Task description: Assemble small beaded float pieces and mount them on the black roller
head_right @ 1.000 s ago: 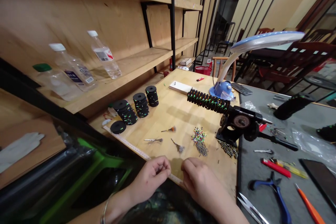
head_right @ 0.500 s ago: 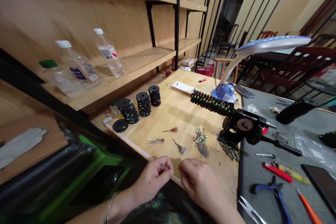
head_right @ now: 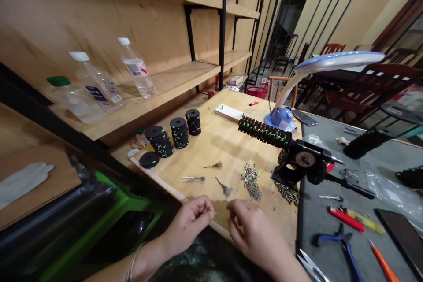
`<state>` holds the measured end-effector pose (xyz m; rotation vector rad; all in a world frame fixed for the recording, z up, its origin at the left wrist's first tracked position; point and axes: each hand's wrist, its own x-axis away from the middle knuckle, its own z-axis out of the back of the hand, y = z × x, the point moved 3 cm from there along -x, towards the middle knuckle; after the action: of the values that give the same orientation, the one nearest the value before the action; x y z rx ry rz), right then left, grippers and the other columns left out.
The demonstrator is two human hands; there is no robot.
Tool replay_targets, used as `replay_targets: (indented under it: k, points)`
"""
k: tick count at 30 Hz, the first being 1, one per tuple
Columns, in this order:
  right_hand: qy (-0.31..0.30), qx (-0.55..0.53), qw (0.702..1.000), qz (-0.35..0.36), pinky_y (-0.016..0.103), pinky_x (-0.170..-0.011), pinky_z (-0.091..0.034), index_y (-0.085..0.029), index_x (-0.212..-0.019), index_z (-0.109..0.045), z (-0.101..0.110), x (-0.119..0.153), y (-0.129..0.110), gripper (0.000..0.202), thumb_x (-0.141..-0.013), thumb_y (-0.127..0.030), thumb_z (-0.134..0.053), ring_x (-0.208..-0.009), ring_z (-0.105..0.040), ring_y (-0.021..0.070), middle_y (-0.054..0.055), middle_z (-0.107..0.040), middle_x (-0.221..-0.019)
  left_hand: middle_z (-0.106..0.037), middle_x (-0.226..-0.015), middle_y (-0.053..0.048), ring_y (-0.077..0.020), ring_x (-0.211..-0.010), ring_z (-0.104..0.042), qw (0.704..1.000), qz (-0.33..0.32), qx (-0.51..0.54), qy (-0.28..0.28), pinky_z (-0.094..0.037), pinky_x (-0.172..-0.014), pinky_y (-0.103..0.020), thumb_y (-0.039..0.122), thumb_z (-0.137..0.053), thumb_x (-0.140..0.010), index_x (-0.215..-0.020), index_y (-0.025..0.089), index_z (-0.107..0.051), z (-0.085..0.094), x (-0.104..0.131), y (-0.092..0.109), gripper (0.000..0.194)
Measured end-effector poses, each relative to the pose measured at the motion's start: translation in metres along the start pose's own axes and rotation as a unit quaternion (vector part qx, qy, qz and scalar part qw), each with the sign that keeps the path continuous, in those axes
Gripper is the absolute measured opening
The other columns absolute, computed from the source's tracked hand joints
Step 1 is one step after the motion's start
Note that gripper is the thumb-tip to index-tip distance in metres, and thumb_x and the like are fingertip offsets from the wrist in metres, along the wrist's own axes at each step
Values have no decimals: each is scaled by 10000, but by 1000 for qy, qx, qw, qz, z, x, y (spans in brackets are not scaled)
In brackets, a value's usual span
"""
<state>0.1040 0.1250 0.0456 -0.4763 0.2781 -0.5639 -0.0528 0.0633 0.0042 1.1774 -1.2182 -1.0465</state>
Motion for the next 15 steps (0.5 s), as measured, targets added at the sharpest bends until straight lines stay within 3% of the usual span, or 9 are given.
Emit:
replay_targets:
  k: [7, 15]
  points:
    - [12, 63, 998, 2, 269, -566, -439, -183, -871, -549, -1, 1, 11, 205, -898, -92, -368, -633, -611, 180, 56, -648, -704, -374, -571, 71, -102, -552, -349, 1000, -6, 7, 8, -288, -539, -223, 242, -539, -805, -701, 177, -486, 3, -1, -4, 134]
    - [34, 36, 998, 27, 261, -566, -438, -190, -887, -566, 10, -1, 5, 178, -921, -136, -401, -647, -620, 175, 59, -665, -725, -367, -558, 75, -101, -540, -342, 1000, -6, 18, 14, -280, -526, -220, 256, -563, -791, -687, 179, -488, 4, -2, -3, 149]
